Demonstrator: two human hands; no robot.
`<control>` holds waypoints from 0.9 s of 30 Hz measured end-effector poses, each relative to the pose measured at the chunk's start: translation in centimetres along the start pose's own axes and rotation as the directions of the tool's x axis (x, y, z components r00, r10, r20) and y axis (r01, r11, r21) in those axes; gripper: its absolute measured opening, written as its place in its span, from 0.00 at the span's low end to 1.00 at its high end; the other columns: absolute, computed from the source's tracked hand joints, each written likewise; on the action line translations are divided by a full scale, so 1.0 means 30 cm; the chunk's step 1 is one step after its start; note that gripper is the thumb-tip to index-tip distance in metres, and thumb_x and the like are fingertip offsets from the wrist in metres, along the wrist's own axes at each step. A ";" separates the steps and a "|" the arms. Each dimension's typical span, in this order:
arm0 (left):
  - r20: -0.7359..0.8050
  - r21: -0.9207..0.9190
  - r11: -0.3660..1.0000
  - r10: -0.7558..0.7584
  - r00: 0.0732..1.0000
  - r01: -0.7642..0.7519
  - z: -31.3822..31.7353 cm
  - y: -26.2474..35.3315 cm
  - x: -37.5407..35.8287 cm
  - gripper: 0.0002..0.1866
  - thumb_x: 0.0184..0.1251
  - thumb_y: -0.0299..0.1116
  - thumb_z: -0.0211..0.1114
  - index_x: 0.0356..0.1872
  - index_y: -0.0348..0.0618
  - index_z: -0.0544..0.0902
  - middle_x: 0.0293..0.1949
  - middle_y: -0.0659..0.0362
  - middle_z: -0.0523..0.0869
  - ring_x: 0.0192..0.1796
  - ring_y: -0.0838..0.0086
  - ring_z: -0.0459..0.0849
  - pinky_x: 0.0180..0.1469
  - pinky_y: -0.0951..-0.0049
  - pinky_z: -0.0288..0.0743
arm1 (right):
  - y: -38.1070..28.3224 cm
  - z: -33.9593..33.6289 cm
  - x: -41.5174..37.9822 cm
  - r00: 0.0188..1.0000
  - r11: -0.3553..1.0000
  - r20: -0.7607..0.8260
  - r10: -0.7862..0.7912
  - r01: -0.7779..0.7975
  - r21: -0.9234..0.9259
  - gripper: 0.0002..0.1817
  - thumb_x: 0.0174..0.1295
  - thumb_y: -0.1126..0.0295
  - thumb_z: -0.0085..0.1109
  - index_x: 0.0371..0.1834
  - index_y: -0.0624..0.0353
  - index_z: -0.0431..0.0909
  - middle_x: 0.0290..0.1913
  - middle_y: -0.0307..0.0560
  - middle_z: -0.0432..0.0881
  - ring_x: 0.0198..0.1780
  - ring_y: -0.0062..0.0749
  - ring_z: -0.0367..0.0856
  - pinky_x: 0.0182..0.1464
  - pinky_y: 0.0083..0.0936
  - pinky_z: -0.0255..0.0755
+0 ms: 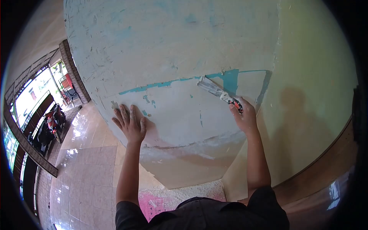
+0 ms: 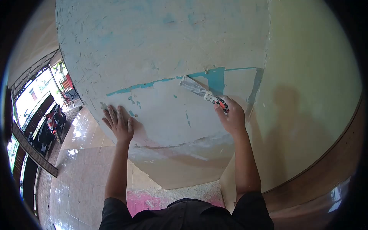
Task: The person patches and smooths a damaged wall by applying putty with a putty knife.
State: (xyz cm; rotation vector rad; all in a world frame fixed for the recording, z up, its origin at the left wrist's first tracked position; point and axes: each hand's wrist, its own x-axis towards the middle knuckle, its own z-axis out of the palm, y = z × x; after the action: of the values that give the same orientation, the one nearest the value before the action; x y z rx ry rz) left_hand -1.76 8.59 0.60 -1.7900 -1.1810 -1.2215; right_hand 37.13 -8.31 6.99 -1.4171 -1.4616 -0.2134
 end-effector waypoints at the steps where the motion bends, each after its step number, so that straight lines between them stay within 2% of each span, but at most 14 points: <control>1: -0.010 -0.002 1.000 -0.003 1.000 0.003 -0.008 -0.003 0.022 0.36 0.69 0.55 0.50 0.71 0.42 0.65 0.76 0.42 0.51 0.78 0.43 0.39 0.74 0.39 0.25 | -0.002 0.007 0.002 1.000 1.000 0.004 -0.006 0.006 -0.001 0.19 0.64 0.58 0.59 0.50 0.60 0.79 0.38 0.51 0.83 0.38 0.42 0.83 0.41 0.31 0.76; 3: -0.021 -0.003 1.000 -0.009 1.000 0.009 -0.001 -0.014 0.045 0.35 0.69 0.55 0.50 0.71 0.42 0.66 0.76 0.42 0.52 0.78 0.43 0.40 0.74 0.39 0.25 | -0.012 0.020 0.007 1.000 1.000 0.009 -0.015 0.015 -0.004 0.19 0.64 0.57 0.59 0.50 0.60 0.79 0.38 0.52 0.83 0.38 0.42 0.83 0.41 0.31 0.76; 6: -0.111 0.015 0.999 0.050 0.993 -0.049 0.012 -0.025 0.054 0.35 0.70 0.55 0.48 0.70 0.41 0.67 0.75 0.42 0.54 0.78 0.44 0.42 0.74 0.40 0.25 | -0.028 0.033 0.013 1.000 1.000 0.013 -0.013 0.013 0.011 0.18 0.65 0.60 0.59 0.49 0.63 0.78 0.35 0.50 0.82 0.35 0.36 0.81 0.41 0.28 0.74; 8: -0.130 0.016 0.999 0.048 0.990 -0.047 0.019 -0.024 0.050 0.34 0.70 0.55 0.47 0.69 0.39 0.69 0.75 0.42 0.56 0.78 0.44 0.43 0.74 0.40 0.26 | -0.023 0.044 0.017 0.998 0.997 0.016 -0.054 0.055 -0.045 0.20 0.64 0.56 0.59 0.50 0.59 0.79 0.38 0.52 0.83 0.38 0.44 0.83 0.41 0.32 0.75; 12: -0.132 0.023 0.998 0.057 0.990 -0.054 0.028 -0.031 0.044 0.35 0.70 0.55 0.46 0.68 0.38 0.69 0.75 0.42 0.56 0.78 0.44 0.43 0.74 0.40 0.26 | -0.045 0.068 0.026 0.997 0.997 0.012 -0.073 0.073 -0.038 0.20 0.63 0.56 0.59 0.50 0.59 0.79 0.37 0.51 0.83 0.37 0.44 0.82 0.41 0.32 0.75; 14: -0.144 -0.040 0.999 0.028 0.989 -0.034 0.033 -0.033 0.040 0.32 0.68 0.54 0.50 0.69 0.48 0.70 0.75 0.44 0.58 0.78 0.44 0.45 0.74 0.39 0.26 | -0.064 0.077 0.028 0.998 0.998 0.018 -0.057 0.057 -0.010 0.20 0.63 0.56 0.60 0.50 0.59 0.79 0.37 0.51 0.82 0.37 0.44 0.82 0.41 0.32 0.75; 15: -0.140 -0.039 0.999 0.026 0.990 -0.032 0.032 -0.034 0.039 0.32 0.68 0.54 0.50 0.69 0.48 0.70 0.75 0.44 0.58 0.78 0.44 0.45 0.74 0.39 0.26 | -0.075 0.080 0.029 0.998 0.998 0.023 -0.054 0.055 -0.009 0.20 0.63 0.56 0.60 0.50 0.59 0.79 0.37 0.51 0.82 0.37 0.44 0.82 0.41 0.32 0.75; 17: -0.120 0.022 0.998 0.054 0.991 -0.051 0.028 -0.032 0.041 0.35 0.70 0.55 0.46 0.67 0.36 0.70 0.74 0.41 0.57 0.78 0.43 0.43 0.74 0.40 0.26 | -0.091 0.085 0.033 0.998 1.000 0.066 -0.026 0.025 0.017 0.16 0.65 0.62 0.58 0.50 0.63 0.78 0.38 0.53 0.82 0.39 0.39 0.81 0.44 0.28 0.73; 20: -0.125 0.016 0.998 0.057 0.991 -0.055 0.027 -0.032 0.041 0.35 0.70 0.55 0.46 0.67 0.36 0.70 0.74 0.40 0.57 0.78 0.43 0.44 0.74 0.40 0.26 | -0.088 0.103 0.037 0.995 0.997 0.053 -0.081 0.080 0.006 0.17 0.65 0.63 0.59 0.51 0.63 0.78 0.39 0.53 0.82 0.40 0.39 0.81 0.44 0.28 0.73; 24: -0.126 0.021 0.998 0.060 0.990 -0.058 0.038 -0.040 0.035 0.35 0.70 0.56 0.46 0.67 0.36 0.70 0.74 0.40 0.57 0.78 0.42 0.44 0.74 0.40 0.26 | -0.097 0.129 0.044 0.996 0.995 0.048 -0.072 0.069 0.065 0.17 0.65 0.64 0.59 0.52 0.63 0.78 0.39 0.53 0.82 0.40 0.38 0.81 0.44 0.29 0.73; 26: -0.142 0.016 0.998 0.068 0.988 -0.066 0.039 -0.039 0.036 0.36 0.70 0.56 0.45 0.67 0.36 0.70 0.74 0.40 0.58 0.78 0.42 0.45 0.74 0.40 0.26 | -0.091 0.143 0.047 0.995 0.994 -0.001 -0.101 0.101 0.037 0.18 0.63 0.58 0.60 0.48 0.59 0.79 0.36 0.49 0.82 0.37 0.41 0.82 0.41 0.31 0.75; 27: -0.141 0.017 0.998 0.067 0.988 -0.065 0.038 -0.039 0.036 0.36 0.70 0.56 0.45 0.67 0.36 0.70 0.74 0.40 0.58 0.78 0.42 0.45 0.74 0.40 0.26 | -0.096 0.145 0.048 0.995 0.994 0.001 -0.101 0.101 0.038 0.18 0.63 0.58 0.60 0.48 0.59 0.79 0.36 0.49 0.82 0.37 0.41 0.82 0.41 0.31 0.75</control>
State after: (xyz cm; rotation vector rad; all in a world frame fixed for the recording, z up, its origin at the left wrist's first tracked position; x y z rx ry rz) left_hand -2.28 10.35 1.26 -1.6900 -1.0387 -1.2772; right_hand 32.83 -5.09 7.60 -1.3147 -1.5331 -0.2457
